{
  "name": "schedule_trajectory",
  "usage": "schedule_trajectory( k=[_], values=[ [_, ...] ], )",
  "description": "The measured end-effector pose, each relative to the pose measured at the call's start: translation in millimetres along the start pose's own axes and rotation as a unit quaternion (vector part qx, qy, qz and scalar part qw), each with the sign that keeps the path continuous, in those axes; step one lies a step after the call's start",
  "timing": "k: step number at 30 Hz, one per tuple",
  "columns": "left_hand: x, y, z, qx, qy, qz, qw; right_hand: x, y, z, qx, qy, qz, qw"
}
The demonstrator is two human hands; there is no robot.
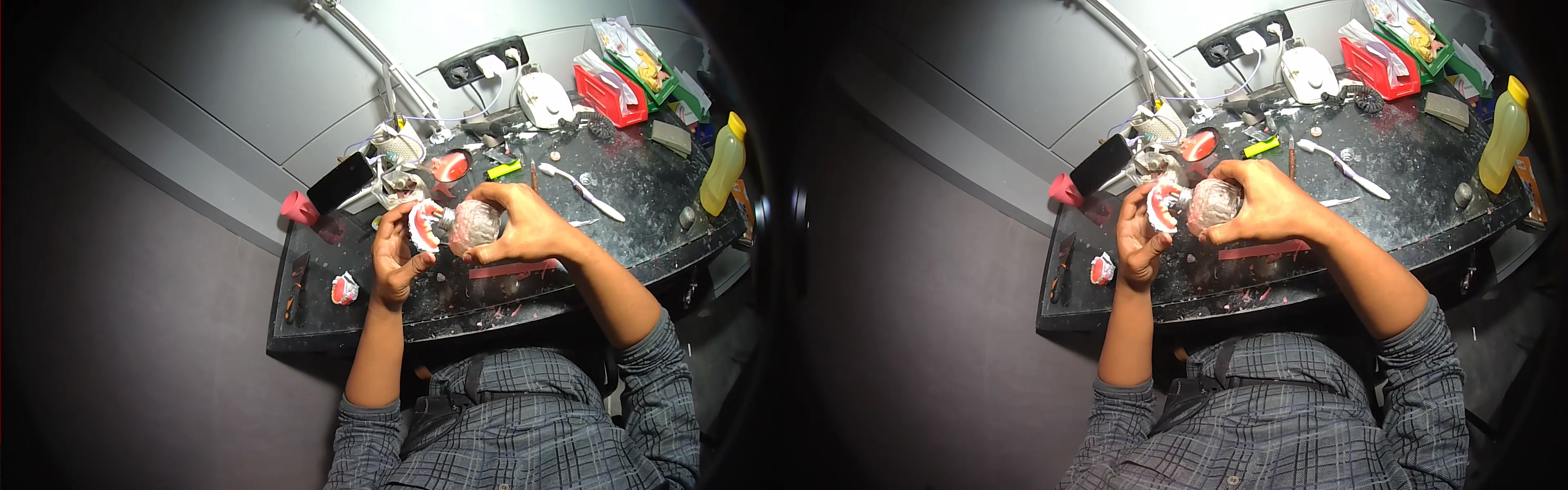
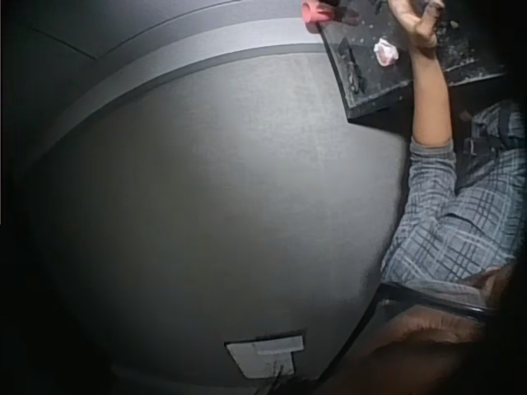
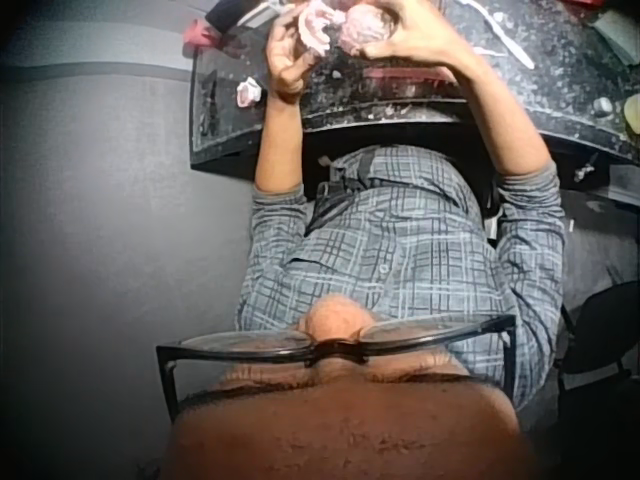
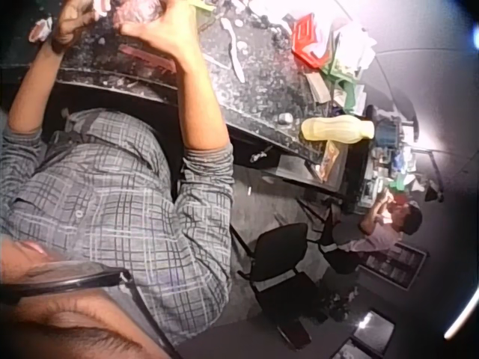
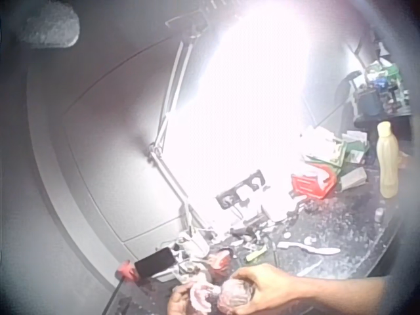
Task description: The person applies small pieces of red wax to a dental baseplate on a cast using a tool, moves a green bin to hold a paper document, and uses a handheld rotary tool to trim and polish the edges of the dental model.
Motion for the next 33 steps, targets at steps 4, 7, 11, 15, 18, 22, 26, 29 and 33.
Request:
schedule_trajectory(
  k=[4,7,11,15,18,22,26,29,33],
  values=[
    [0.3,-1.0,0.1,0.002,0.001,-0.001,1.000,2.1,-1.8,-0.5,0.002,-0.006,-0.003,1.000],
    [1.8,-3.3,-1.5,0.002,-0.004,-0.003,1.000,2.3,1.1,0.8,0.009,-0.006,-0.005,1.000],
    [1.9,-2.4,-1.0,0.004,-0.007,-0.008,1.000,2.9,2.3,0.1,0.007,-0.018,-0.007,1.000],
    [0.6,-0.2,-0.4,0.003,-0.007,-0.009,1.000,4.2,2.0,-1.0,0.007,-0.015,-0.008,1.000],
    [0.9,-0.4,-1.0,0.003,-0.006,-0.005,1.000,3.3,1.8,-0.5,0.014,-0.006,-0.004,1.000],
    [0.8,-0.2,-0.5,0.007,-0.005,0.000,1.000,3.8,-1.1,-0.5,0.003,-0.009,0.004,1.000],
    [0.8,-0.7,-1.1,0.007,-0.006,0.002,1.000,2.6,-2.1,0.2,0.005,-0.007,0.018,1.000],
    [0.1,1.1,-0.2,0.008,-0.008,0.003,1.000,1.7,-4.1,0.0,0.003,-0.011,0.025,1.000],
    [0.6,-0.5,-0.6,0.008,0.001,0.009,1.000,1.6,-5.3,0.4,-0.002,-0.015,0.029,0.999]
  ],
)
Point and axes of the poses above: each hand's wrist, its own z-axis away from the middle knuckle, its own y-axis out of the back of the hand, x = y × z, the point moved 8 cm from there along -z, towards the middle knuckle, and after that the axes turned 4 degrees about z, right-handed, at the moved point
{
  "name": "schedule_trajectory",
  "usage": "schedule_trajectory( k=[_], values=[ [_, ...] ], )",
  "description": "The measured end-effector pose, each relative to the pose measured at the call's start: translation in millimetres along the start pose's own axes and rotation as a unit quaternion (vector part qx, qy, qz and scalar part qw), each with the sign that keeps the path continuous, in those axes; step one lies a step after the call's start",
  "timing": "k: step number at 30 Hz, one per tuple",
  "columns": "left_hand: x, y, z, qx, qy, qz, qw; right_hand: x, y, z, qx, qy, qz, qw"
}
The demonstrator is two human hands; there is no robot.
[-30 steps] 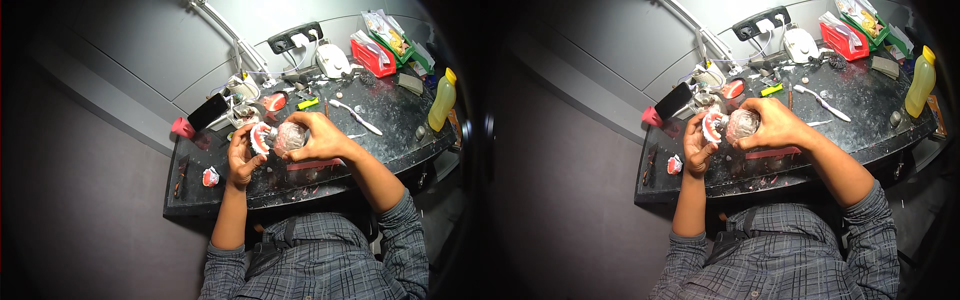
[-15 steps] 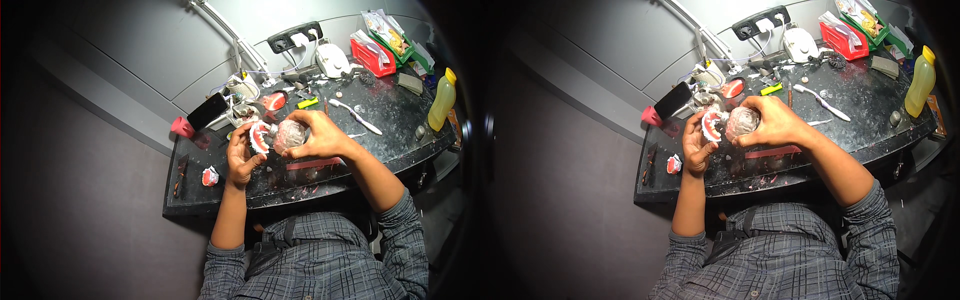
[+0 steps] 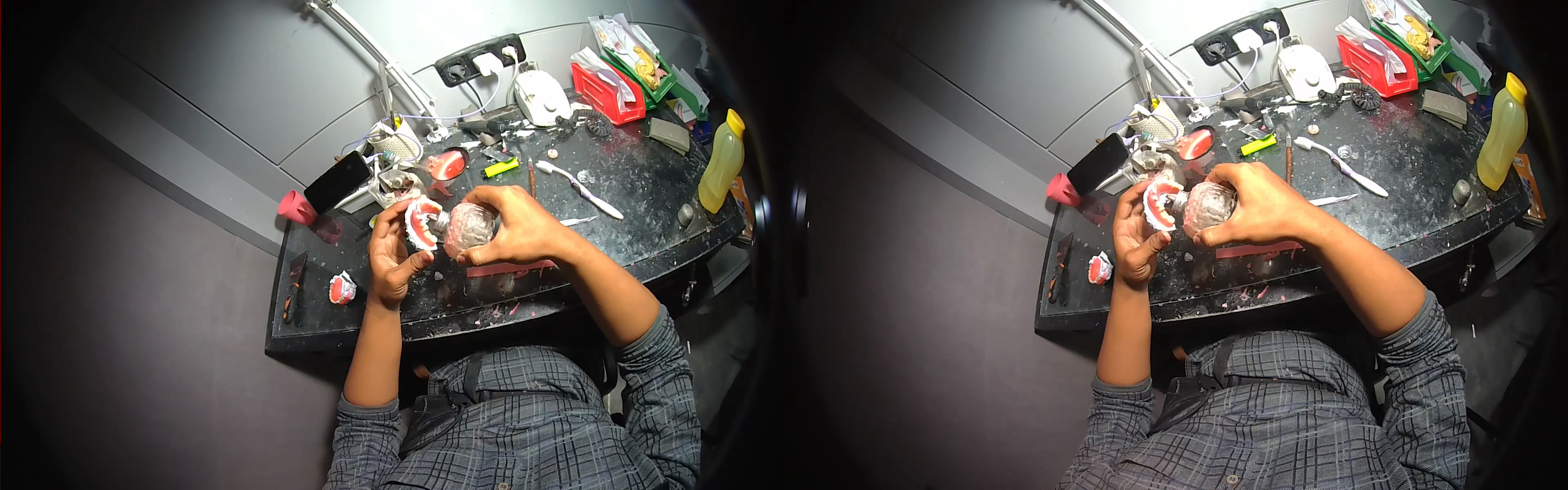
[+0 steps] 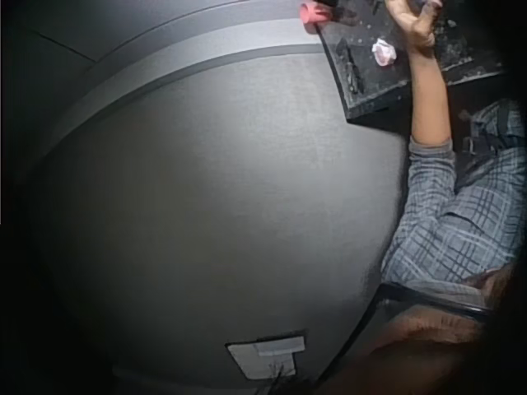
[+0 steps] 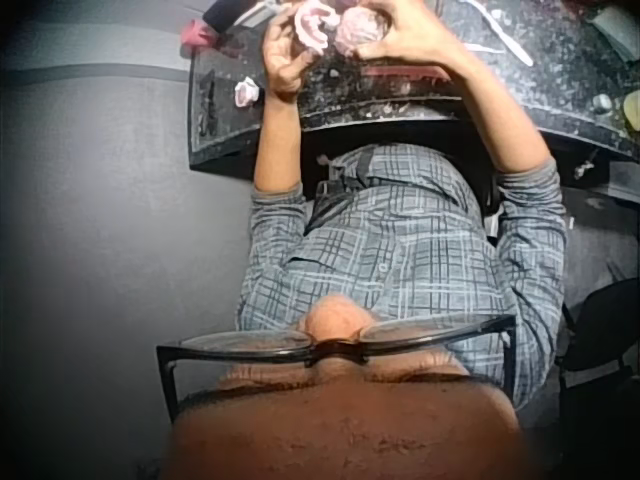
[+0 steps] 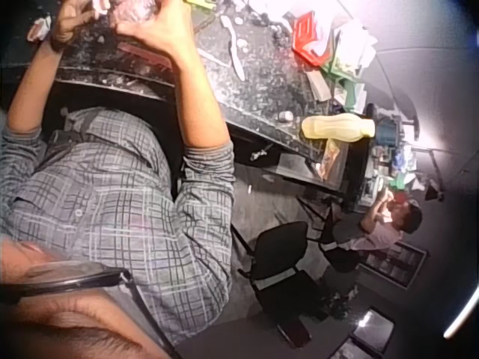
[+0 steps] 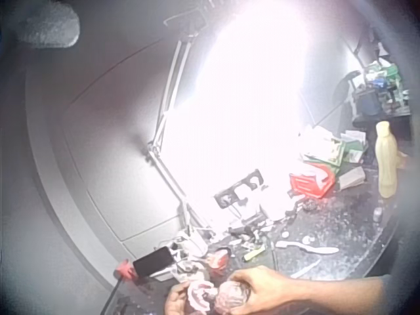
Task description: The person applies small pieces of red wax to a dental baseplate on a cast using a tool, moves a green bin to hold a paper document, and uses a handheld rotary tool to trim and polish the edges of the dental model.
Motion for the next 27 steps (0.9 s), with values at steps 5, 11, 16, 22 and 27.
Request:
schedule_trajectory(
  k=[5,11,16,22,27],
  values=[
    [0.3,-0.1,-0.2,0.001,-0.005,0.000,1.000,2.0,-1.3,0.2,0.003,-0.004,0.000,1.000],
    [-0.7,1.4,0.1,0.002,-0.006,-0.003,1.000,0.4,0.5,0.2,-0.002,-0.010,0.000,1.000],
    [-0.7,2.4,1.0,0.004,-0.007,-0.003,1.000,1.8,-1.1,-0.6,-0.003,-0.006,-0.010,1.000],
    [0.2,0.9,-0.8,0.000,-0.015,-0.009,1.000,1.4,1.2,0.8,0.005,-0.005,0.005,1.000],
    [1.5,1.3,-1.3,0.008,-0.015,-0.014,1.000,6.2,4.4,0.5,0.001,-0.024,0.005,1.000]
  ],
)
Point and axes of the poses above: each hand's wrist, its own z-axis away from the middle knuckle, its own y-axis out of the back of the hand, x = y × z, the point moved 8 cm from there along -z, towards the middle knuckle, and after that the axes turned 4 degrees about z, right-handed, at the moved point
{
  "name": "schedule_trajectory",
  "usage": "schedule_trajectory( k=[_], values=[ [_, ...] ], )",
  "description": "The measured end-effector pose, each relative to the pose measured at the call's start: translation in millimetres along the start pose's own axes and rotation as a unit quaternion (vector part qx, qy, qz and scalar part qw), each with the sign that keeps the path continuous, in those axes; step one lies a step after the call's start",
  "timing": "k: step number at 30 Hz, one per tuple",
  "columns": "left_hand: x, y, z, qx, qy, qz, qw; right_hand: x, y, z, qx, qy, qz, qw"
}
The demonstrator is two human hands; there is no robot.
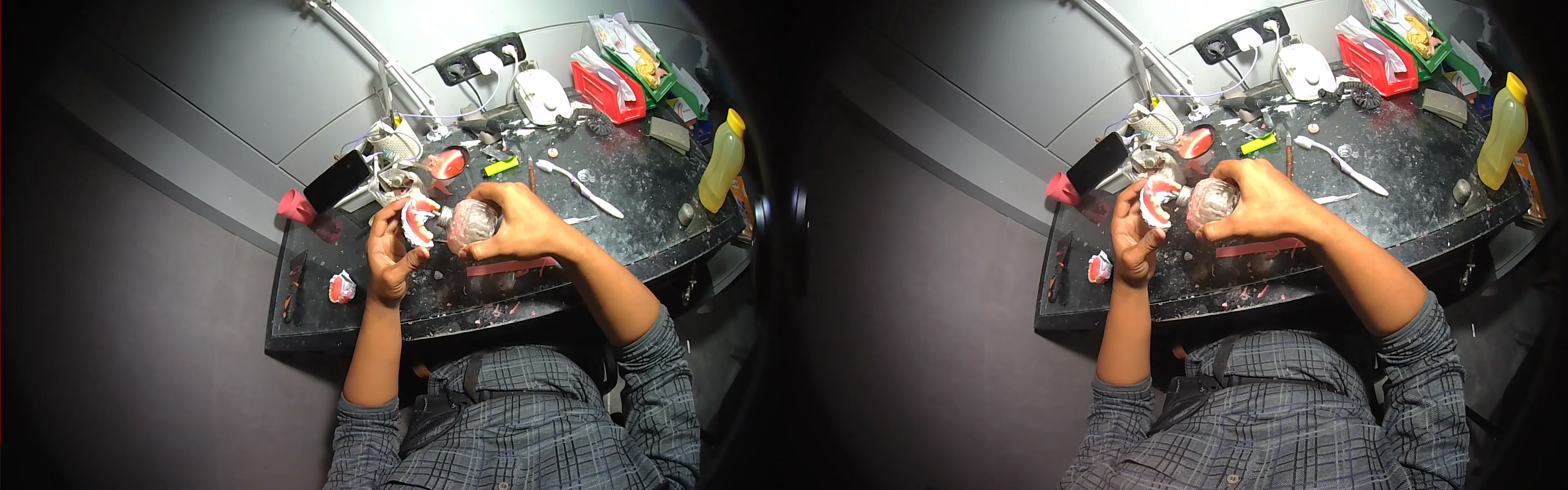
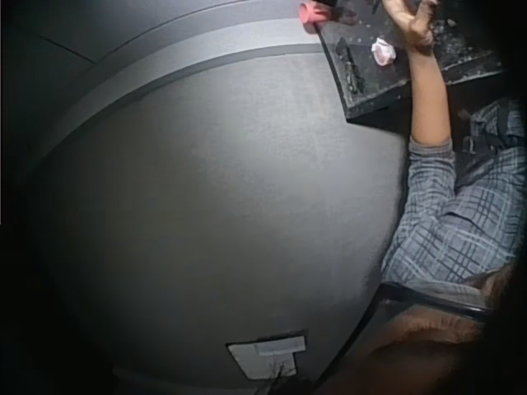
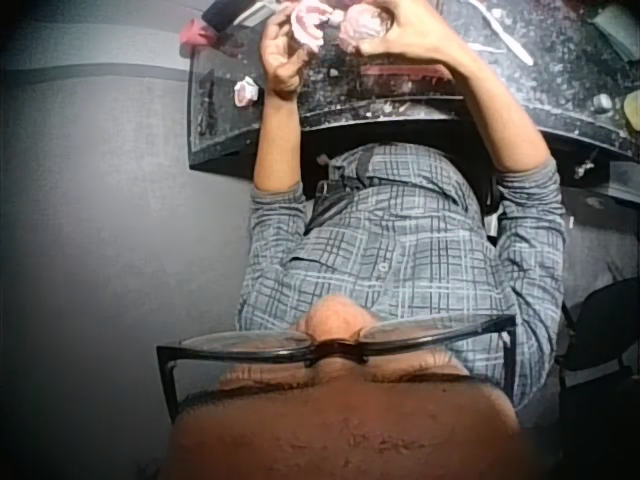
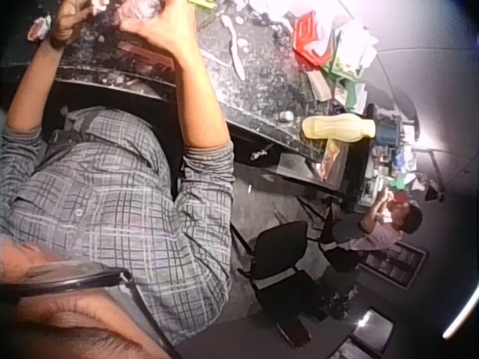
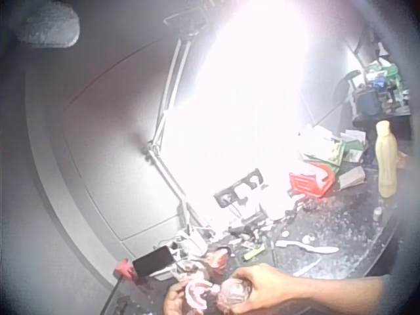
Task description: The person applies small pieces of red wax to a dental baseplate on a cast using a tool, moves a green bin to hold a paper document, and uses a handheld rotary tool to trim and polish the edges of the dental model.
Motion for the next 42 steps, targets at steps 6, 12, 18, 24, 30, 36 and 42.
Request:
schedule_trajectory(
  k=[6,12,18,24,30,36,42],
  values=[
    [-20.2,32.5,5.0,0.084,0.073,-0.029,0.993,8.4,13.3,-2.6,0.020,-0.043,-0.042,0.998],
    [-23.3,37.8,7.0,0.100,0.119,0.015,0.988,10.0,11.5,-2.2,0.017,-0.023,-0.036,0.999],
    [-17.5,33.5,7.2,0.098,0.072,-0.015,0.992,-2.7,-3.3,-0.5,-0.023,0.024,-0.001,0.999],
    [-16.5,31.2,6.4,0.082,0.059,-0.019,0.995,-7.6,-12.7,2.7,-0.048,0.024,0.031,0.998],
    [-16.6,32.0,7.1,0.079,0.053,-0.017,0.995,-8.7,-18.9,3.8,-0.085,0.004,0.033,0.996],
    [-13.6,28.3,6.8,0.081,0.051,-0.024,0.995,-3.6,-20.0,3.0,-0.079,0.008,0.043,0.996],
    [-14.8,28.4,6.3,0.069,0.057,-0.019,0.996,-8.3,-18.2,3.1,-0.076,0.016,0.034,0.996]
  ],
)
Point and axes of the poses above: each hand's wrist, its own z-axis away from the middle knuckle, its own y-axis out of the back of the hand, x = y × z, the point moved 8 cm from there along -z, towards the middle knuckle, and after that the axes turned 4 degrees about z, right-handed, at the moved point
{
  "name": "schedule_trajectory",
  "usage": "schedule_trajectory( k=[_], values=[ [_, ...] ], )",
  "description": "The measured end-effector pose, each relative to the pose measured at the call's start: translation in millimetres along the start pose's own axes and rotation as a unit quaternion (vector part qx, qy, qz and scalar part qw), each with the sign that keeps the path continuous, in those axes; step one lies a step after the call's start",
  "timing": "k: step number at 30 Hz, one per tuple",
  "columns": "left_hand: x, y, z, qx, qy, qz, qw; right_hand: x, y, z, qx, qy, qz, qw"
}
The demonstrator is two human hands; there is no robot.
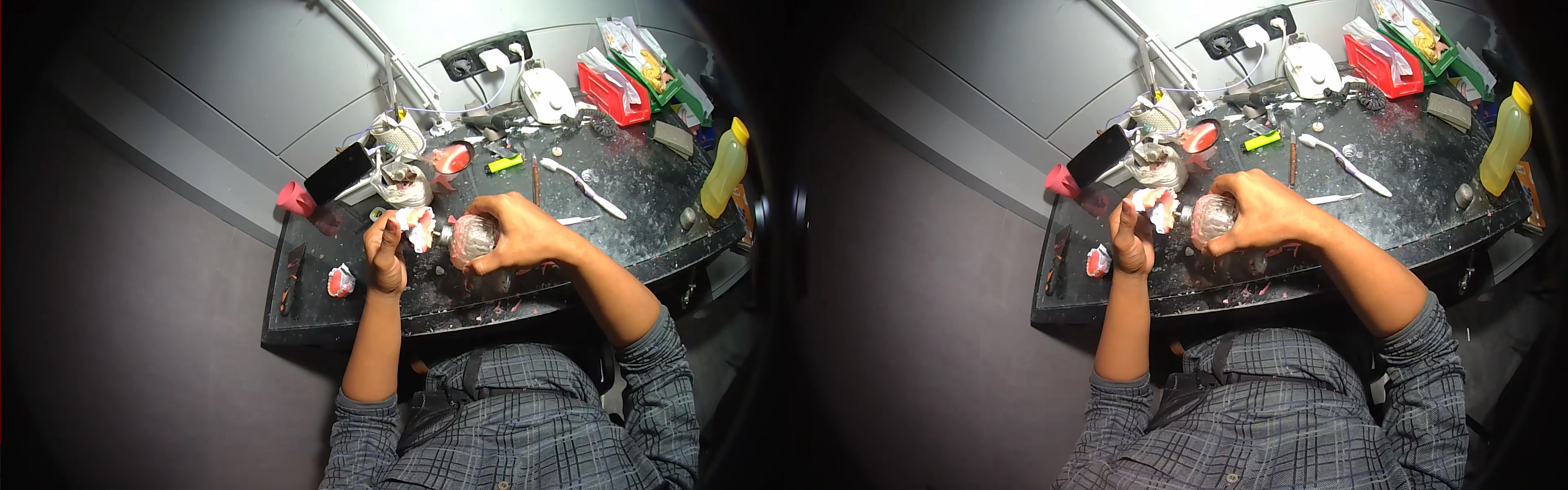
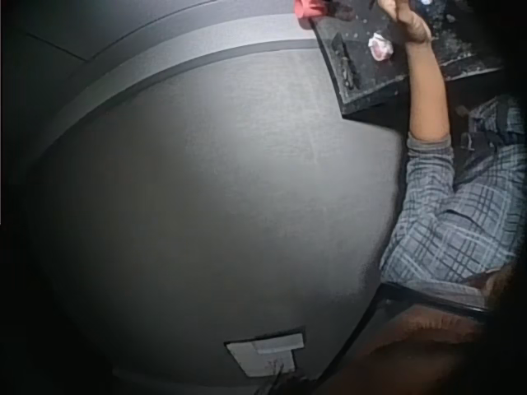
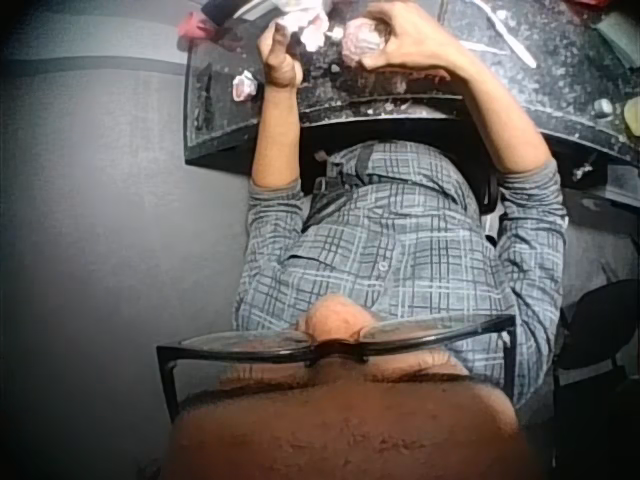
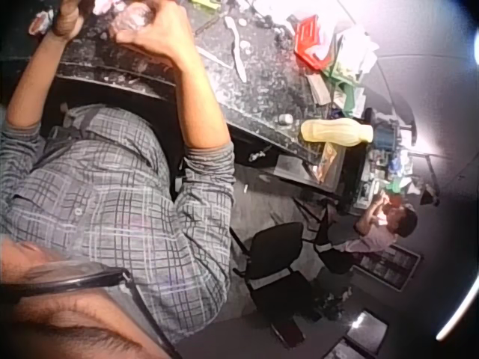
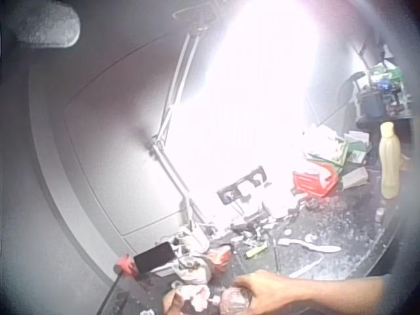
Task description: The person applies small pieces of red wax to a dental baseplate on a cast using a tool, moves a green bin to hold a paper document, and uses a handheld rotary tool to trim and polish the edges of the dental model.
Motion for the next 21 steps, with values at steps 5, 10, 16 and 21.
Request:
schedule_trajectory(
  k=[5,10,16,21],
  values=[
    [2.4,-4.0,-0.1,-0.006,-0.002,-0.006,1.000,4.3,0.3,-0.7,0.015,-0.004,0.004,1.000],
    [4.6,-6.1,0.3,-0.011,-0.002,-0.015,1.000,-1.6,-1.9,0.4,-0.010,-0.011,-0.008,1.000],
    [3.3,-5.9,0.2,-0.014,-0.002,-0.022,1.000,3.0,0.8,-0.8,0.007,-0.006,-0.005,1.000],
    [7.0,-8.6,0.3,-0.010,-0.008,-0.020,1.000,6.0,2.1,-0.8,0.025,-0.007,0.012,1.000]
  ],
)
Point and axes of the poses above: each hand's wrist, its own z-axis away from the middle knuckle, its own y-axis out of the back of the hand, x = y × z, the point moved 8 cm from there along -z, towards the middle knuckle, and after that the axes turned 4 degrees about z, right-handed, at the moved point
